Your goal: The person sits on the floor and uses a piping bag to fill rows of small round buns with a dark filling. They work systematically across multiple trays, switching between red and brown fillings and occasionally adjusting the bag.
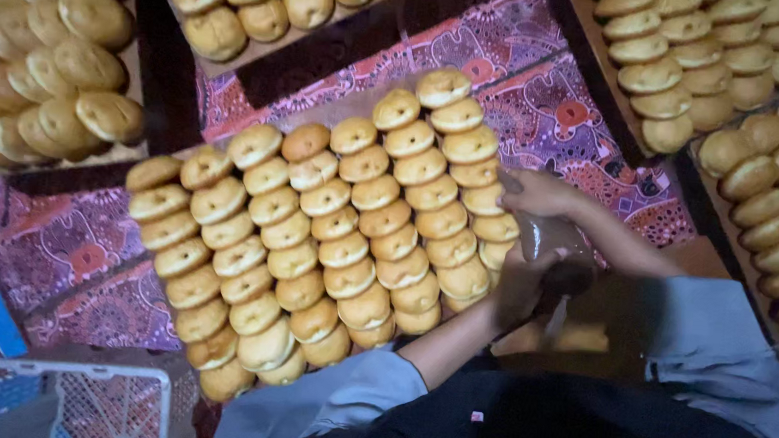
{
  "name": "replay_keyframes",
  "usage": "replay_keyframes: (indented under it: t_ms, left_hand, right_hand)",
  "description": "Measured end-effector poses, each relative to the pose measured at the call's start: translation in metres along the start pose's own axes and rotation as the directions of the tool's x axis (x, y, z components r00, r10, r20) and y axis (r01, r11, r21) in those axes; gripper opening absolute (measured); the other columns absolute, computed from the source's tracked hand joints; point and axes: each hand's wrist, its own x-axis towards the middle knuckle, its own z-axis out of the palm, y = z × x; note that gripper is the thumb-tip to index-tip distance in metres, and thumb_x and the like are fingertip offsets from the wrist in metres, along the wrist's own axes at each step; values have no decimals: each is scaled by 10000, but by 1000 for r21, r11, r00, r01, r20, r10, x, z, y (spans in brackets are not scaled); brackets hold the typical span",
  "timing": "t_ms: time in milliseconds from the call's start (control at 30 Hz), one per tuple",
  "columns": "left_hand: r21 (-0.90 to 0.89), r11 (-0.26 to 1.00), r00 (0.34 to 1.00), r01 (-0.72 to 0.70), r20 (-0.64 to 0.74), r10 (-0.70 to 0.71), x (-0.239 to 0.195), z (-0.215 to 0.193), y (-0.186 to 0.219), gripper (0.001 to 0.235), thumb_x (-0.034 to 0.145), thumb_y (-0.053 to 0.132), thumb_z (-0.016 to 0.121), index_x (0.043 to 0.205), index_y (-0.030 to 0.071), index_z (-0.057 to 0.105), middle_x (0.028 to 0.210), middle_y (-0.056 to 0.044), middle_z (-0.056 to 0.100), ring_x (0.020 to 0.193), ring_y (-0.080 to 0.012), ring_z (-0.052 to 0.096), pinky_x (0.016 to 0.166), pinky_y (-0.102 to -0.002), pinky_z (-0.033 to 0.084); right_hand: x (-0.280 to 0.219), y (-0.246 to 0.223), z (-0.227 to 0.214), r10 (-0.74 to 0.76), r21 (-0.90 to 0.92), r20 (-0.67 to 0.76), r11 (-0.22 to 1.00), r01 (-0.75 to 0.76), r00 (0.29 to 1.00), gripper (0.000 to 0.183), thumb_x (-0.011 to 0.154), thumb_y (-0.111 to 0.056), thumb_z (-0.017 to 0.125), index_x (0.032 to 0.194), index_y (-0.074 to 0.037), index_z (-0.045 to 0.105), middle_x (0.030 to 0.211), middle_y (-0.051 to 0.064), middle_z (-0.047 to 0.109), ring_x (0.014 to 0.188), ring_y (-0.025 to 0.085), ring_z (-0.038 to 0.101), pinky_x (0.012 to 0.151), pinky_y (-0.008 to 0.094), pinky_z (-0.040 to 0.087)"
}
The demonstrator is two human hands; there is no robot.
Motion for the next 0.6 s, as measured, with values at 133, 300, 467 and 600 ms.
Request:
replay_keyframes:
  t_ms: [133, 300, 467, 600]
  left_hand:
    - [-35, 997, 996, 62, 67, -59, 14, 5, 10, 238, 1054, 68, 600, 1264, -37, 638, 1121, -102, 688, 950, -172, 672, 805, -304, 557]
    - [34, 992, 990, 123, -69, -120, 26, -3, 17, 272, 955, 20, 625, 1224, -4, 659, 1132, -111, 710, 1000, -207, 706, 881, -337, 590]
    - [-28, 999, 997, 27, -70, -29, 38, -15, 5, 284, 955, -7, 639, 1239, -16, 643, 1161, -119, 700, 1066, -226, 692, 960, -347, 588]
    - [-95, 990, 980, 100, -165, -114, 55, -24, -4, 338, 934, -16, 661, 1265, 10, 603, 1163, -123, 681, 1051, -250, 694, 938, -386, 594]
  right_hand:
    - [28, 14, 0, 178, -139, 167, 978, -156, 970, 515, 911, -400, 681, 1209, 18, 711, 1074, 219, 792, 963, 304, 779, 874, 421, 584]
    - [58, 43, 16, -22, 64, 207, 998, 9, 978, 508, 861, -337, 646, 1287, -61, 631, 1099, 161, 763, 995, 272, 727, 878, 420, 564]
    - [76, 48, 25, 55, -89, 179, 995, -39, 982, 532, 892, -365, 661, 1339, -81, 606, 1147, 199, 738, 1044, 313, 719, 927, 432, 541]
    - [79, 44, 31, -43, -20, 63, 999, 45, 997, 562, 886, -356, 662, 1365, -75, 579, 1200, 229, 711, 1095, 373, 683, 947, 461, 508]
